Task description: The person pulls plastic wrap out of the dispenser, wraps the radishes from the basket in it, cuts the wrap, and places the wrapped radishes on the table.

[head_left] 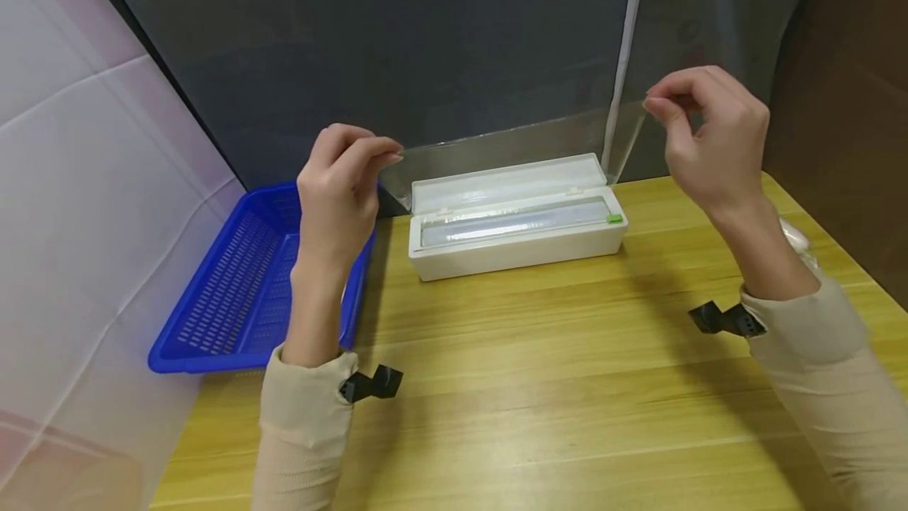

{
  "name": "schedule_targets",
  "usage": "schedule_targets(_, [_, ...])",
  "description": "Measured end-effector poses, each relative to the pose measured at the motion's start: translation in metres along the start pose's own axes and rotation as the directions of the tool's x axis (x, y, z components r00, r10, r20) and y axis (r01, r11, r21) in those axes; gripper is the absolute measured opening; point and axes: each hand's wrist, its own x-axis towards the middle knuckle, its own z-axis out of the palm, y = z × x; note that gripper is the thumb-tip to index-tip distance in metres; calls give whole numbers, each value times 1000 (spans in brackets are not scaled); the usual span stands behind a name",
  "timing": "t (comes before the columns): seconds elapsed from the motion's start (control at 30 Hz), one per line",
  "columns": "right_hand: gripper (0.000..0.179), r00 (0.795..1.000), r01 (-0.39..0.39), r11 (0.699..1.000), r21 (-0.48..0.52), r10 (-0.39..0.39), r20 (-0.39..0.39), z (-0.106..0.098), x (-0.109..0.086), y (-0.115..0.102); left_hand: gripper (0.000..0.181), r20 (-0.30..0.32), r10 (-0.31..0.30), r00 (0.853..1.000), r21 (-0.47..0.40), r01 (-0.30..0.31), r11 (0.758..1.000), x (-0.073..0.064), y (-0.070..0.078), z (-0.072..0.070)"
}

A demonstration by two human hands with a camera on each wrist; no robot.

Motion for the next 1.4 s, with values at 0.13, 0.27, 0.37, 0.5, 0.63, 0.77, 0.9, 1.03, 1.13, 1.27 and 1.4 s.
schedule_targets(0.13, [20,1000,-13,1000,-1,14,25,-4,-4,-3,8,-8,-8,1000,-21,8,1000,-3,4,-3])
schedule_targets(0.27, [20,999,6,1000,1,-6,46,-10,-10,-6,11,0,-23,1000,-22,23,999,-7,8,-4])
schedule_targets(0.37, [19,998,29,1000,-3,-28,50,-13,-14,-8,11,-1,-32,999,-16,32,999,-11,11,-5])
schedule_targets(0.5, [14,999,39,999,4,-39,38,-16,-18,-11,10,-13,-38,999,-16,38,999,-15,15,-8])
schedule_targets(0.63, [11,998,60,998,2,-60,25,-19,-23,-13,7,-12,-42,999,-29,42,999,-18,18,-12])
schedule_targets(0.77, [11,996,92,996,8,-92,16,-22,-29,-15,7,4,-52,999,-38,52,998,-22,22,-15])
schedule_targets(0.9, [10,996,90,996,27,-90,2,-24,-34,-16,7,19,-66,998,-51,67,996,-25,26,-17])
schedule_targets(1.03, [3,995,99,994,43,-98,-10,-27,-40,-17,8,37,-76,996,-65,78,995,-28,30,-20])
schedule_targets(1.13, [7,992,123,990,68,-122,-14,-29,-44,-18,10,54,-78,995,-82,82,993,-31,32,-23])
schedule_targets(1.27, [10,989,149,984,100,-149,-9,-32,-49,-20,15,77,-80,994,-110,88,990,-34,34,-27])
schedule_targets(1.4, [11,988,156,981,118,-157,3,-34,-53,-21,18,100,-74,992,-135,88,987,-38,34,-33])
